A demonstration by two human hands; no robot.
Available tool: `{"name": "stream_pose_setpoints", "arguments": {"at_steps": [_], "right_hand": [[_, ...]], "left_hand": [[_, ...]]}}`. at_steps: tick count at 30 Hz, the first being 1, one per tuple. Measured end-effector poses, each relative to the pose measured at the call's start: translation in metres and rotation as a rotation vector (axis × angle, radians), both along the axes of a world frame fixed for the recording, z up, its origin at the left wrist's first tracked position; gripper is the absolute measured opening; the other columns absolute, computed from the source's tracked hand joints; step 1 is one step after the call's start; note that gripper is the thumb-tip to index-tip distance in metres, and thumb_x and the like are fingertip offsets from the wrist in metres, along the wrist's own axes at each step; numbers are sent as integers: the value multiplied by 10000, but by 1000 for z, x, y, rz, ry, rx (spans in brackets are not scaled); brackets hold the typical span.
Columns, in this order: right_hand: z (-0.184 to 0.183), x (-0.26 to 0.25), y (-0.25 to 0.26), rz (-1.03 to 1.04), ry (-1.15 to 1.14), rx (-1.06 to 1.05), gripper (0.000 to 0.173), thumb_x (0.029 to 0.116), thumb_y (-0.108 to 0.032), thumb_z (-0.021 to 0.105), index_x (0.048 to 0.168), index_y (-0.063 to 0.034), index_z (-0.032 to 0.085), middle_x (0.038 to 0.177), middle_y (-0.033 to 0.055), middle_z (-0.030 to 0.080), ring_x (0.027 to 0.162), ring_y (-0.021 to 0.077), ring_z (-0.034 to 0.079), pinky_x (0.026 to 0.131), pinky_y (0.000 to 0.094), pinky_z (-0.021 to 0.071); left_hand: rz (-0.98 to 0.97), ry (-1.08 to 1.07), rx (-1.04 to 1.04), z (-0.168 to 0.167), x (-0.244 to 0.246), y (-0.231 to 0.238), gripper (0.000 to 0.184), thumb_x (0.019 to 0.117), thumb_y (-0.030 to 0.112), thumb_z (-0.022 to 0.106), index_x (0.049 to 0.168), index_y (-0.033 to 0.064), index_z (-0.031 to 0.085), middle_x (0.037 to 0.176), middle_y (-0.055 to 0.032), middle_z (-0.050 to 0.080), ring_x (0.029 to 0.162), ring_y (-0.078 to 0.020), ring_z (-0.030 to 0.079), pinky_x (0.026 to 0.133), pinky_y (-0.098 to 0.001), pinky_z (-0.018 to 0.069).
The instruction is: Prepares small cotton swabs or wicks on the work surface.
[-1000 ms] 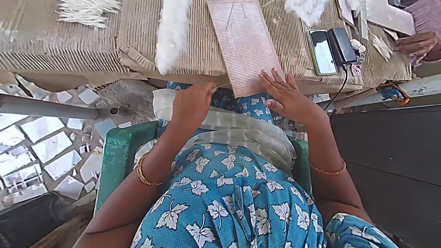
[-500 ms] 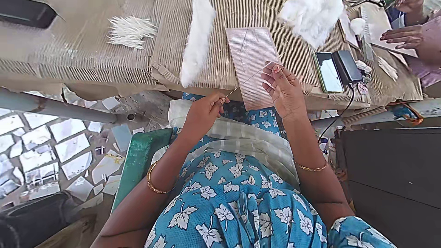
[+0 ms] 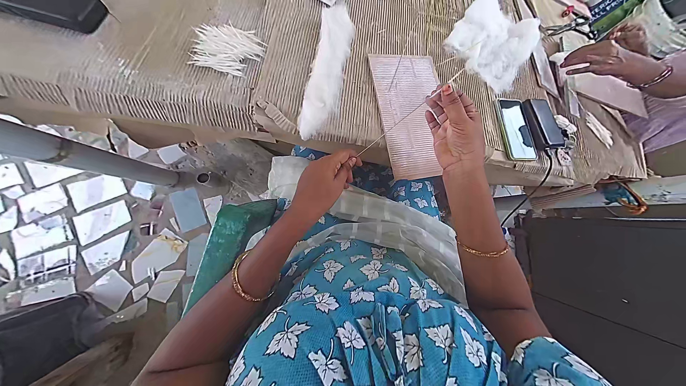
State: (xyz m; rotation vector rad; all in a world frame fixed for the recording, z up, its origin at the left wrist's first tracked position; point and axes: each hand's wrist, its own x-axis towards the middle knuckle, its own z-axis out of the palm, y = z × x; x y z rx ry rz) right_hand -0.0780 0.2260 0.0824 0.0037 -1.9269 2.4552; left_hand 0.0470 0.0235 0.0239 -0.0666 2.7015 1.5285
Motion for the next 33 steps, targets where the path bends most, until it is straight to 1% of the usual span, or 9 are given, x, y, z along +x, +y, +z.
{"name": "stream_pose_setpoints", "arguments": {"at_steps": [7,10,12,15,18,21,24,29,33], "right_hand": [[29,-47,-8,30,119,151,138,1059,-162,561,978,-139,670,922,-41,726,940,59,688,863,246,558],[35,-67,-38,176,157,339,121,1039,-142,594,962,-125,686,894,-56,718,898,34,665,842,227,536],[37,-76,-74,300,195,536,79,1020,-153,627,990,-107,683,894,-70,684,861,-1,634,831,202,522],[38,-89,-138,457,360,917,184,993,-233,673,1066,-78,742,929,-23,699,830,8,599,803,249,472],[41,-94,-213,562,518,1266,275,1015,-287,638,1124,-56,740,1040,95,733,951,172,665,893,421,494],[34,-97,-283,639,593,1496,257,1018,-275,613,1071,-55,735,1029,122,711,989,256,660,874,496,493],[29,-98,-330,743,562,1666,278,1016,-287,622,1111,-46,722,1146,164,689,1120,320,638,920,561,485],[41,-99,-341,723,632,1632,276,1018,-246,605,1194,-66,717,1214,137,694,1180,285,632,998,528,470],[75,-102,-286,586,699,1413,288,1004,-264,630,1214,-98,735,1175,72,727,1092,165,670,999,406,493]], "left_hand": [[98,-31,18,-4,-20,-20,322,1130,232,416,1306,111,657,842,-57,704,725,-194,677,719,-425,568],[95,-71,-51,-4,-37,-21,407,1134,241,379,1515,155,492,977,-152,720,878,-332,716,823,-560,566],[119,-54,-80,-6,-39,-19,443,1126,219,406,1564,151,426,1047,-213,706,942,-410,701,827,-613,545],[147,124,-198,-18,-34,-14,437,1093,168,489,1524,97,475,1029,-232,706,854,-429,708,708,-588,569],[137,190,-181,-27,-39,-18,430,1076,137,512,1503,95,516,1019,-203,724,838,-396,721,720,-568,576],[132,281,-128,-32,-41,-22,381,1062,118,521,1436,74,582,963,-182,727,796,-366,724,690,-534,582],[106,279,-106,-27,-39,-26,348,1062,102,516,1393,43,603,1023,-195,729,856,-375,732,730,-541,580],[92,292,-48,-25,-38,-27,364,1043,46,513,1391,54,618,1059,-198,718,858,-368,727,735,-525,578],[123,528,-13,-24,-35,-28,351,981,-36,564,1286,77,695,996,-165,684,702,-311,684,590,-472,569]]}}
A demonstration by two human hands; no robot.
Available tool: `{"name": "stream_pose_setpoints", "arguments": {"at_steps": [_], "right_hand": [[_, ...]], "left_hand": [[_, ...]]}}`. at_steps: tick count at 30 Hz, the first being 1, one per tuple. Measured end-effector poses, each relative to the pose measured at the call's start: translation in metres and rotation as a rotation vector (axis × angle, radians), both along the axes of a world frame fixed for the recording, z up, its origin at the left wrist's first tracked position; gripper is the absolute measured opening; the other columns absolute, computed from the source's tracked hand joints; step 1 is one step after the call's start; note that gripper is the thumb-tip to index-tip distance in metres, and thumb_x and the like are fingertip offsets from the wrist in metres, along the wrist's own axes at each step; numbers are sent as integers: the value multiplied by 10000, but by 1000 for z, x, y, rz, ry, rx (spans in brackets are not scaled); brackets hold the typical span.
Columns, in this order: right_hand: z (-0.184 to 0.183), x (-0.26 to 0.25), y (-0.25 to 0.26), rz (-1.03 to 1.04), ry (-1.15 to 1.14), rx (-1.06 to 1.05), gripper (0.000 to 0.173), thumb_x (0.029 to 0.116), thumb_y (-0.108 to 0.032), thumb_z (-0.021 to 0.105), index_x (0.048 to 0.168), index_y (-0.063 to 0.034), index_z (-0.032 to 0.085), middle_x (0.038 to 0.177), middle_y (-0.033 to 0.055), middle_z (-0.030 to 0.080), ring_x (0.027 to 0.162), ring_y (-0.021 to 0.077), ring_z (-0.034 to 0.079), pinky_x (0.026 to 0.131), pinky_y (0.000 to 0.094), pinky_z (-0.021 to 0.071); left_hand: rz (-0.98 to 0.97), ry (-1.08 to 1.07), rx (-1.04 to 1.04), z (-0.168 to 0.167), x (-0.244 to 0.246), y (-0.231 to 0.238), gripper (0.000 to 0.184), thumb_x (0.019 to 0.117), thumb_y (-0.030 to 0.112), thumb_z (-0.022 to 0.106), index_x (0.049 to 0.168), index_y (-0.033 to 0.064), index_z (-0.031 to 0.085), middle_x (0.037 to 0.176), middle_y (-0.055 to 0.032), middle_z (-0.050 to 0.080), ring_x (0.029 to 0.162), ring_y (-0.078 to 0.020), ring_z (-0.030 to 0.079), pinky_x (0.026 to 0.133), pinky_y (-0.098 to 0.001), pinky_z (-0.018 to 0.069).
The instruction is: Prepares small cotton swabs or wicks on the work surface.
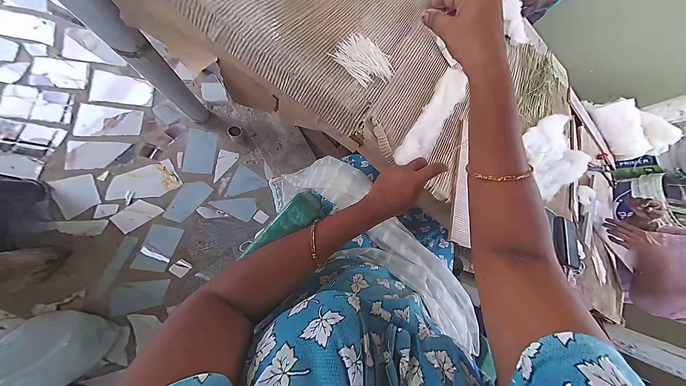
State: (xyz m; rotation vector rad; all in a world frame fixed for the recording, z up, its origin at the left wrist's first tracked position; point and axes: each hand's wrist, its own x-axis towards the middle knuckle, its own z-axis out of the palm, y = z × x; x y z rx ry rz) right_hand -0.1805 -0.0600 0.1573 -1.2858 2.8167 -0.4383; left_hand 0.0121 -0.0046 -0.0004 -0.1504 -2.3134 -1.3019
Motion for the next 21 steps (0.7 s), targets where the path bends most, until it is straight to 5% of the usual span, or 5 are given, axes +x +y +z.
{"name": "stream_pose_setpoints", "arguments": {"at_steps": [3,6,13,17,21], "right_hand": [[21,10,73,-67,66,-246,240,991,-262,654,1124,-78,732,1049,26,709,926,39,629,882,273,492],[40,72,129,-292,-53,-149,310,1076,-201,525,1328,-39,605,1279,92,632,1150,85,587,1020,254,434],[-84,83,217,-281,-135,-492,750,961,-252,719,1568,-47,329,1399,169,508,890,92,658,693,211,558],[-122,112,207,-125,-101,-472,413,958,-223,722,1322,-45,643,1247,188,572,907,177,627,702,263,532],[-144,129,185,9,78,-395,309,938,-256,741,1208,-106,729,1220,175,638,1047,310,636,863,438,531]], "left_hand": [[112,180,166,-1,-1,-10,313,974,-64,483,1174,18,710,941,-151,662,731,-257,648,627,-403,552],[245,286,323,-2,-9,-22,325,1046,-22,375,1155,-35,680,922,-116,654,777,-146,613,711,-276,530],[339,187,176,2,-22,-50,364,1080,35,352,1217,7,688,1032,-82,729,1011,-168,652,954,-349,491],[249,135,5,9,-25,-59,372,1069,18,386,1224,58,722,1119,-63,760,1106,-210,658,1030,-385,441],[54,-54,14,6,-32,-74,355,1080,126,426,1248,104,737,1155,-37,763,1154,-178,668,1044,-445,465]]}}
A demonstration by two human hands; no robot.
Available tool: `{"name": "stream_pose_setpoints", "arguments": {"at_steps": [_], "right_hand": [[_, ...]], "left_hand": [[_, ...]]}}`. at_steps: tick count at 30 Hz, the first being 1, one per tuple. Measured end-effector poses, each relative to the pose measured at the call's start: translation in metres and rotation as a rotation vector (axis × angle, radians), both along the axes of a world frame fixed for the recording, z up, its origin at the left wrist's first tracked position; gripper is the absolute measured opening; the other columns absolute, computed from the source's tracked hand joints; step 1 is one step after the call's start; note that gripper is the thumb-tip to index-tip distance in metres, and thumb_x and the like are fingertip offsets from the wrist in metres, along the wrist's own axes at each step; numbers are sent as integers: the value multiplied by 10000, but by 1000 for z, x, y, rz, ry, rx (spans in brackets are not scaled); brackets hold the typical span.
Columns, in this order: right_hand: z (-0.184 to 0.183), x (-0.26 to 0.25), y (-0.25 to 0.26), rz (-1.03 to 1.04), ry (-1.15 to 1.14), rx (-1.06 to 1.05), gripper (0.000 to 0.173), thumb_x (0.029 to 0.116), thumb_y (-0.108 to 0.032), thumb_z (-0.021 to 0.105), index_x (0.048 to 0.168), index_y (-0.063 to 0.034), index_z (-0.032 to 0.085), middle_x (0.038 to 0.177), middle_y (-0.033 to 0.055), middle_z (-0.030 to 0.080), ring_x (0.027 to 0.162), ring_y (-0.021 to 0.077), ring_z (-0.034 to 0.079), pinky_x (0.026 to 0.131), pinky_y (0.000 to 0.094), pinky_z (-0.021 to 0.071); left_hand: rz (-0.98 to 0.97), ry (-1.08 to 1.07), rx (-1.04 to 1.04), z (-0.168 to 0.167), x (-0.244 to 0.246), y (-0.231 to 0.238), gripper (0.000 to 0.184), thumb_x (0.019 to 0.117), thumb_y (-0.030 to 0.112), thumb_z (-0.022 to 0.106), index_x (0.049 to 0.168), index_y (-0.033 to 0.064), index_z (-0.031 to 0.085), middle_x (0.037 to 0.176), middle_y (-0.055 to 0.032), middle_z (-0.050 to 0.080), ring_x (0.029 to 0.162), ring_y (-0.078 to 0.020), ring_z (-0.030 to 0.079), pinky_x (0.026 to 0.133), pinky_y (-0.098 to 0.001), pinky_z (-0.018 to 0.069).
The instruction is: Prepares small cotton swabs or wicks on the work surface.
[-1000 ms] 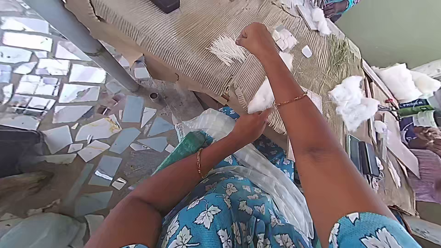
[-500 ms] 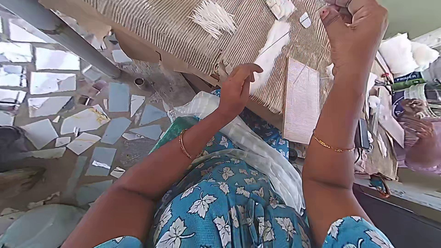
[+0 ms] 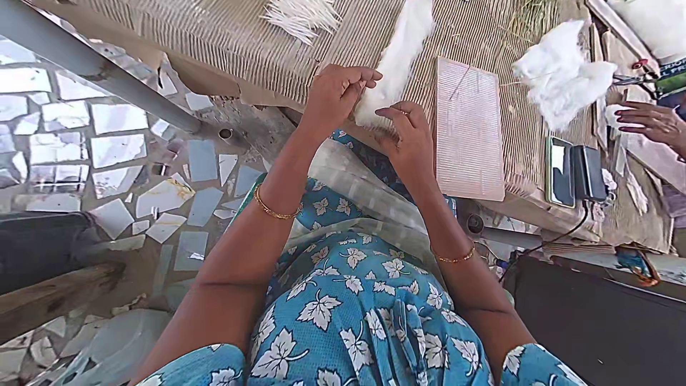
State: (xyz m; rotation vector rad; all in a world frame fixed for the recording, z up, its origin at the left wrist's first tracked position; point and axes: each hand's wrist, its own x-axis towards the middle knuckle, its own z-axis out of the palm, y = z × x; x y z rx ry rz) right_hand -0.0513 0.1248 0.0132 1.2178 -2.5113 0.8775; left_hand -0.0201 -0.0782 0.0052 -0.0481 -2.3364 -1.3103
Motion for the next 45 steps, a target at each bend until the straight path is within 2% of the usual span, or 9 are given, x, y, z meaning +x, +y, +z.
{"name": "stream_pose_setpoints", "arguments": {"at_steps": [3,7,11,17,23,30,33,37,45], "right_hand": [[-10,3,-12,-49,127,14,312,915,-334,757,1158,-139,749,1190,158,655,1022,329,626,883,513,458],[-24,6,-20,-102,244,-1,336,896,-411,760,1112,-155,746,1151,134,649,1015,300,602,917,498,399],[-29,10,-25,-116,293,6,253,920,-349,752,1082,-154,751,1140,123,656,1037,302,598,940,507,383],[-28,17,-20,-109,243,58,160,975,-216,698,1094,-119,744,1212,148,624,1123,345,562,936,540,374],[-33,8,-17,-158,262,-87,130,942,-273,732,989,-169,795,1079,96,693,1026,280,611,939,485,388],[-18,4,12,-199,-27,-165,180,954,-306,718,992,-145,787,1122,111,653,1073,268,572,942,506,372],[-9,-1,33,-226,-151,-268,184,956,-272,714,981,-102,779,1118,101,620,1093,227,535,970,454,375],[12,-12,63,-262,-332,-436,152,959,-229,707,973,-82,745,1108,27,583,1091,69,531,912,197,461],[39,-41,115,-413,-548,-533,181,980,-233,676,1035,-68,727,1118,23,629,1054,54,574,920,229,466]], "left_hand": [[-41,-38,26,-2,4,0,290,1065,147,514,1220,107,755,1177,-26,761,1252,-208,610,1107,-472,384],[-111,-106,-18,-4,6,-7,259,1033,179,580,1207,138,769,1203,-24,745,1325,-256,554,1151,-538,308],[-126,-181,-64,-2,8,-7,251,1007,161,641,1227,149,762,1224,-4,747,1395,-315,497,1155,-647,214],[-87,-223,-106,0,8,-2,272,1006,128,641,1254,158,748,1260,-12,734,1425,-327,469,1160,-653,207],[-38,-201,-166,-3,8,2,266,1020,139,613,1242,175,754,1240,8,743,1392,-299,510,1155,-634,227],[-14,-223,-197,-2,6,3,271,1028,143,609,1254,194,751,1249,31,741,1401,-295,502,1156,-618,240],[-24,-210,-179,-4,7,2,270,1024,143,610,1253,173,750,1239,16,746,1384,-302,518,1156,-623,240],[-41,-198,-159,-5,6,1,271,1031,150,596,1257,159,745,1261,4,735,1387,-309,506,1153,-634,224],[89,-22,-168,5,10,15,289,1062,226,549,1245,116,744,1256,-97,726,1315,-306,582,1150,-568,334]]}}
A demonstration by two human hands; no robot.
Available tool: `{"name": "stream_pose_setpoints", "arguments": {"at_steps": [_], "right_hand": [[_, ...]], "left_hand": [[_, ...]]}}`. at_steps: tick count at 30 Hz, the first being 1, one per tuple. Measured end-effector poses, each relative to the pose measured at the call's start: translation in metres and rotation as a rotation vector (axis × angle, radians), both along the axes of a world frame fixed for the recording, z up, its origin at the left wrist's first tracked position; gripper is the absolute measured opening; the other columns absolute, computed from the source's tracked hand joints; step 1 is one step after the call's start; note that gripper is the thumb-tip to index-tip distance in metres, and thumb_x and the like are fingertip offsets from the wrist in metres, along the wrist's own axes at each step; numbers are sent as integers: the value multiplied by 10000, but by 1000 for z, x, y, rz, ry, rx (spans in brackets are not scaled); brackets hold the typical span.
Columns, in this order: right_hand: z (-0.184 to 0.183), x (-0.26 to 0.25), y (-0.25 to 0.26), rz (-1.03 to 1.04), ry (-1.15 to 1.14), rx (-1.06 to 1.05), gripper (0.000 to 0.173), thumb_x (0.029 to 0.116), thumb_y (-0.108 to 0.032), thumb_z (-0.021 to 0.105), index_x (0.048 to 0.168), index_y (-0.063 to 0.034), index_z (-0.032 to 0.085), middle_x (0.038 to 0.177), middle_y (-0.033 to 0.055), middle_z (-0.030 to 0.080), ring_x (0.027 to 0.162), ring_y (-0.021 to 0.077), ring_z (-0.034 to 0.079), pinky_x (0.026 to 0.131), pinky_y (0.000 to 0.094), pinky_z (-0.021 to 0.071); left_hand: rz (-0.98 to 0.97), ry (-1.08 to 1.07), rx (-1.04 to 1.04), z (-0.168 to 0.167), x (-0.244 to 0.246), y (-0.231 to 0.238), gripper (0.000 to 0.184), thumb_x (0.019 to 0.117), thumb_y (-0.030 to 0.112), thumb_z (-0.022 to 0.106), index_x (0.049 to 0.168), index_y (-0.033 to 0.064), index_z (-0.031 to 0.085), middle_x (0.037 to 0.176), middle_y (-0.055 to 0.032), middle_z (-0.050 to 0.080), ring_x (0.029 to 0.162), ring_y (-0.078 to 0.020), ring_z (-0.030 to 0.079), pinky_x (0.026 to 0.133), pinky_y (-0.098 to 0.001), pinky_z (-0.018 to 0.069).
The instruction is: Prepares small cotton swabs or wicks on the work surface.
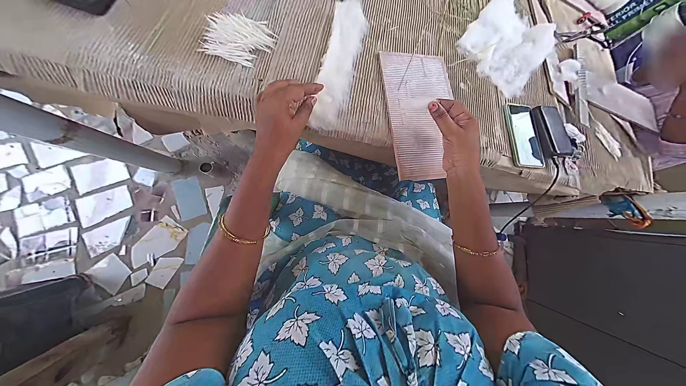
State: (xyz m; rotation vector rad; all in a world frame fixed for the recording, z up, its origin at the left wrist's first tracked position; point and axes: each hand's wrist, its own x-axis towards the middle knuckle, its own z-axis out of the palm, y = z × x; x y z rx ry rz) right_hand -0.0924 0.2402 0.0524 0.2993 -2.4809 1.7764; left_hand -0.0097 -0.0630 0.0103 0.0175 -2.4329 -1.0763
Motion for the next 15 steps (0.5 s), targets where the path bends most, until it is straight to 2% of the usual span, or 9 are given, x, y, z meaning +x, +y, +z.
{"name": "stream_pose_setpoints", "arguments": {"at_steps": [2,4,7,10,12,15], "right_hand": [[0,-3,7,-4,-31,-1,173,986,-222,671,1035,-65,725,1105,15,642,1039,40,580,918,229,469],[-1,-3,10,5,-40,3,176,980,-226,678,1032,-67,733,1102,15,642,1035,38,581,908,229,467],[-2,-2,2,50,-42,-3,174,982,-223,673,1025,-65,733,1127,34,641,1064,58,582,918,246,472],[-4,1,-10,97,-31,-37,149,972,-208,691,990,-67,734,1090,36,630,1049,62,576,904,227,472],[-3,1,-17,123,-11,-28,151,972,-210,691,992,-70,744,1089,36,636,1065,65,571,919,232,463],[0,0,-25,139,0,-15,139,973,-198,689,990,-71,744,1092,37,640,1076,70,567,925,233,455]], "left_hand": [[13,57,-23,17,3,21,280,1065,261,567,1238,140,750,1236,-68,741,1343,-304,557,1160,-555,300],[-30,69,-50,33,2,49,273,1051,282,596,1241,167,755,1206,-45,750,1330,-298,563,1127,-558,316],[-134,0,-100,48,-9,87,308,1025,322,638,1272,169,743,1223,-46,747,1309,-303,586,1103,-576,350],[-168,-86,-86,50,-27,104,347,1016,355,650,1298,168,729,1241,-59,736,1267,-298,605,1094,-574,360],[-165,-114,-74,49,-34,105,308,1018,339,650,1255,168,749,1210,-61,743,1255,-302,609,1086,-572,372],[-131,-160,-74,51,-36,102,229,1031,291,633,1124,141,779,1147,-61,762,1268,-302,608,1090,-576,364]]}}
